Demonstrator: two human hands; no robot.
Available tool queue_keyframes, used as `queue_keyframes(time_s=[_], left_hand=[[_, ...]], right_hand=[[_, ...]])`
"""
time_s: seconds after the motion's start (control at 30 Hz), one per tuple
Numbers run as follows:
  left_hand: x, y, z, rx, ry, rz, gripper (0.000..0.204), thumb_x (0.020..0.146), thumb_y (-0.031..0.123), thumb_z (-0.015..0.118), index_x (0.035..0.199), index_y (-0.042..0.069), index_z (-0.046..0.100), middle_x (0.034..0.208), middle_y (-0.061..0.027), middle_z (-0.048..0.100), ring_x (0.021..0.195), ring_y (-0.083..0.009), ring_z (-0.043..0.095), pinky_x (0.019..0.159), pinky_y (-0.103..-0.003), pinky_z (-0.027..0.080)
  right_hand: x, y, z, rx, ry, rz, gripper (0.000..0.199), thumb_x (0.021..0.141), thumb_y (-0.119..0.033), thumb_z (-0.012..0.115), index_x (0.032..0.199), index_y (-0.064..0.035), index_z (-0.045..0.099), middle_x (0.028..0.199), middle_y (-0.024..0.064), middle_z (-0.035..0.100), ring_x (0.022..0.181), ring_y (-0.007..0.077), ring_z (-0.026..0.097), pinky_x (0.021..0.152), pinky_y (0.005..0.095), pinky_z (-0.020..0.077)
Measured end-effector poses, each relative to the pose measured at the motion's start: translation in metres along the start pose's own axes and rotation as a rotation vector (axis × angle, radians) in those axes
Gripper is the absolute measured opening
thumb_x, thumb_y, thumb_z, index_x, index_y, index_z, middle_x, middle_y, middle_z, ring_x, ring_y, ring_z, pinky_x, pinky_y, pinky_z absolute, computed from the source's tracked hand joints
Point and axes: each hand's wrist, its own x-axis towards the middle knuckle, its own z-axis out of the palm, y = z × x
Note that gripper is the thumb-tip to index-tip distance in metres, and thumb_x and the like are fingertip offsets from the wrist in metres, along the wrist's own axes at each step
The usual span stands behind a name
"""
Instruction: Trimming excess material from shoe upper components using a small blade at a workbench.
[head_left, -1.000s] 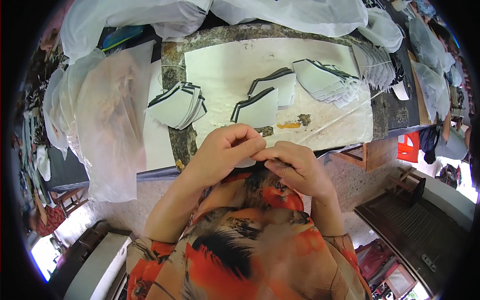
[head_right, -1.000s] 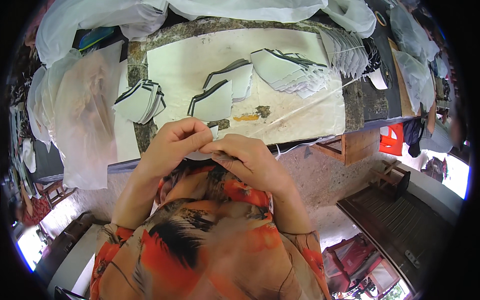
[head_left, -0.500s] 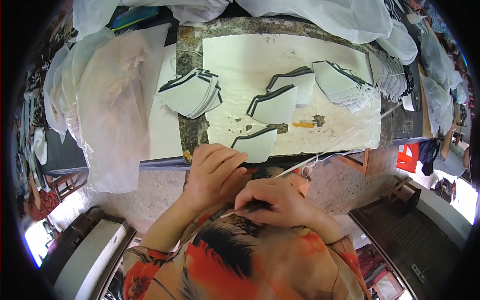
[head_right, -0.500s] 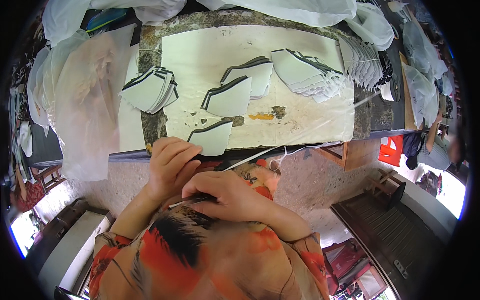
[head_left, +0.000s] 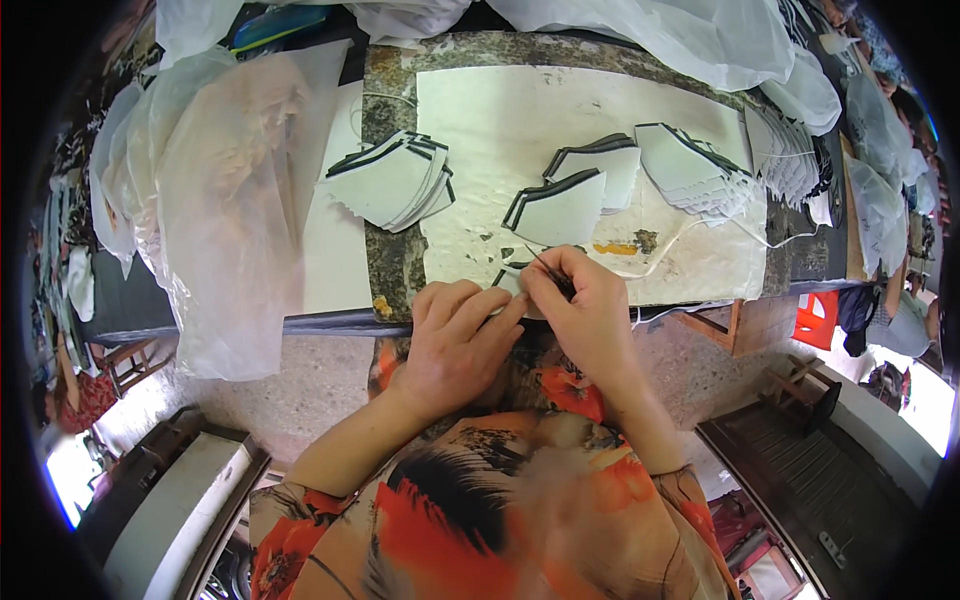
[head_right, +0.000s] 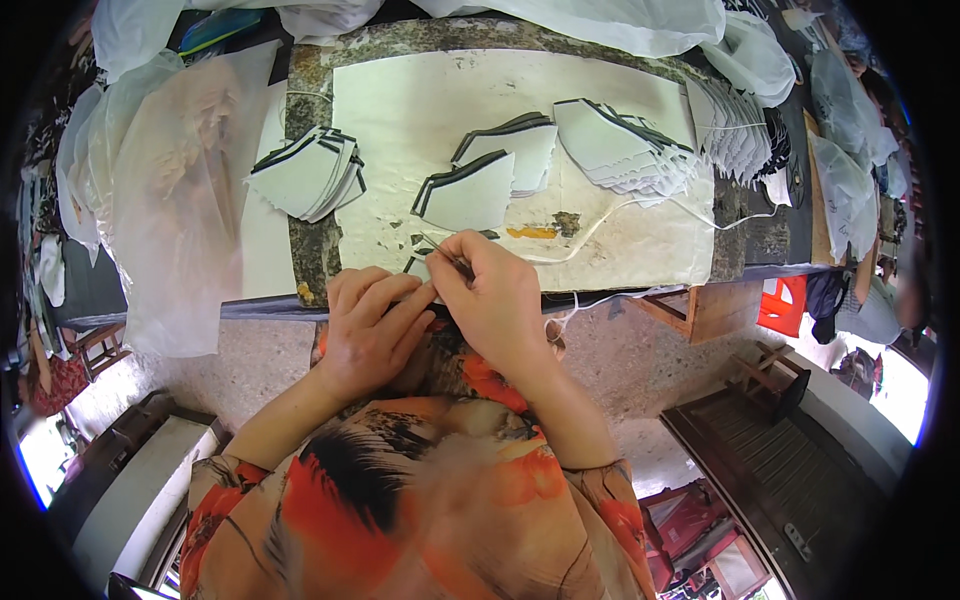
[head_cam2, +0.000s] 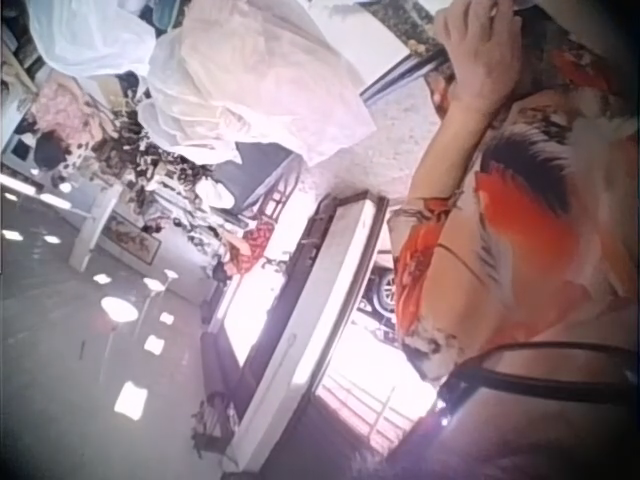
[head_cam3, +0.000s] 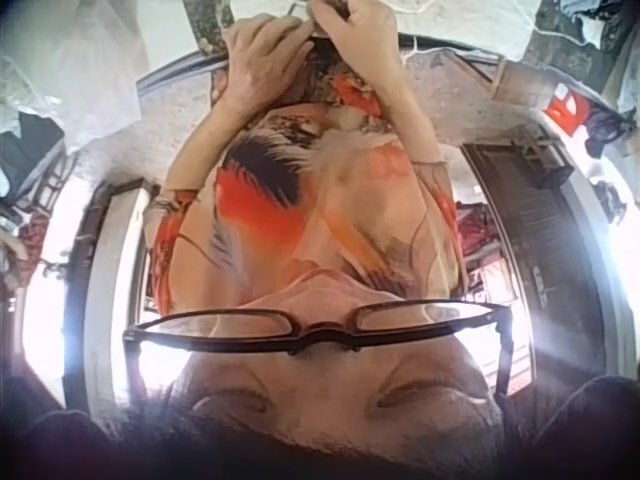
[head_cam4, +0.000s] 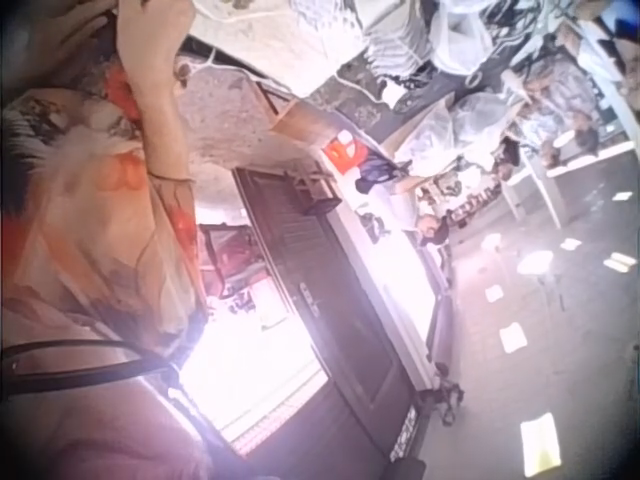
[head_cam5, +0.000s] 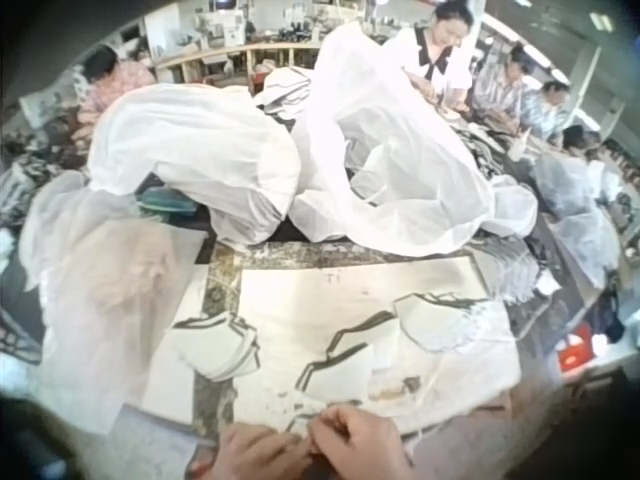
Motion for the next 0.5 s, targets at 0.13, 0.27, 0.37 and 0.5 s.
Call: queue_keyframes(time_s=[0.13,0.27,0.37,0.5], left_hand=[[0.0001,0.0,-0.0009,0.011,-0.002,0.001,0.037,0.079,0.017,0.077,0.115,0.012,0.072,0.116,0.0,0.062,0.108,-0.0224,0.055,0.095,-0.043,0.041],[0.0001,-0.0011,-0.001,0.007,-0.015,0.001,0.037,0.079,0.017,0.077,0.115,0.012,0.072,0.116,-0.0003,0.062,0.108,-0.0226,0.055,0.096,-0.043,0.041],[0.0006,-0.0003,-0.0013,0.006,-0.014,0.007,0.038,0.079,0.017,0.077,0.115,0.012,0.072,0.117,-0.0009,0.062,0.109,-0.0233,0.055,0.095,-0.043,0.041],[0.0022,-0.0002,-0.0015,0.006,-0.007,0.003,0.037,0.079,0.017,0.077,0.115,0.012,0.073,0.121,-0.0021,0.063,0.11,-0.0246,0.055,0.095,-0.044,0.041]], right_hand=[[0.0003,0.0006,0.0009,-0.06,0.034,-0.039,0.016,0.094,-0.016,0.069,0.095,0.0003,0.068,0.079,0.013,0.07,0.068,0.0202,0.066,0.066,0.0326,0.0523],[0.0004,-0.0023,0.0012,-0.065,0.04,-0.028,0.016,0.093,-0.015,0.069,0.094,0.0005,0.068,0.08,0.0142,0.07,0.068,0.0239,0.067,0.066,0.0344,0.053],[0.0008,-0.0017,0.0001,-0.093,0.044,-0.042,0.015,0.093,-0.014,0.07,0.094,0.0006,0.067,0.08,0.0152,0.07,0.069,0.0263,0.068,0.067,0.0353,0.0533],[0.0008,-0.0013,0.001,-0.119,0.06,-0.064,0.015,0.092,-0.014,0.07,0.093,0.0005,0.067,0.08,0.0162,0.07,0.07,0.0287,0.069,0.067,0.036,0.0535]])
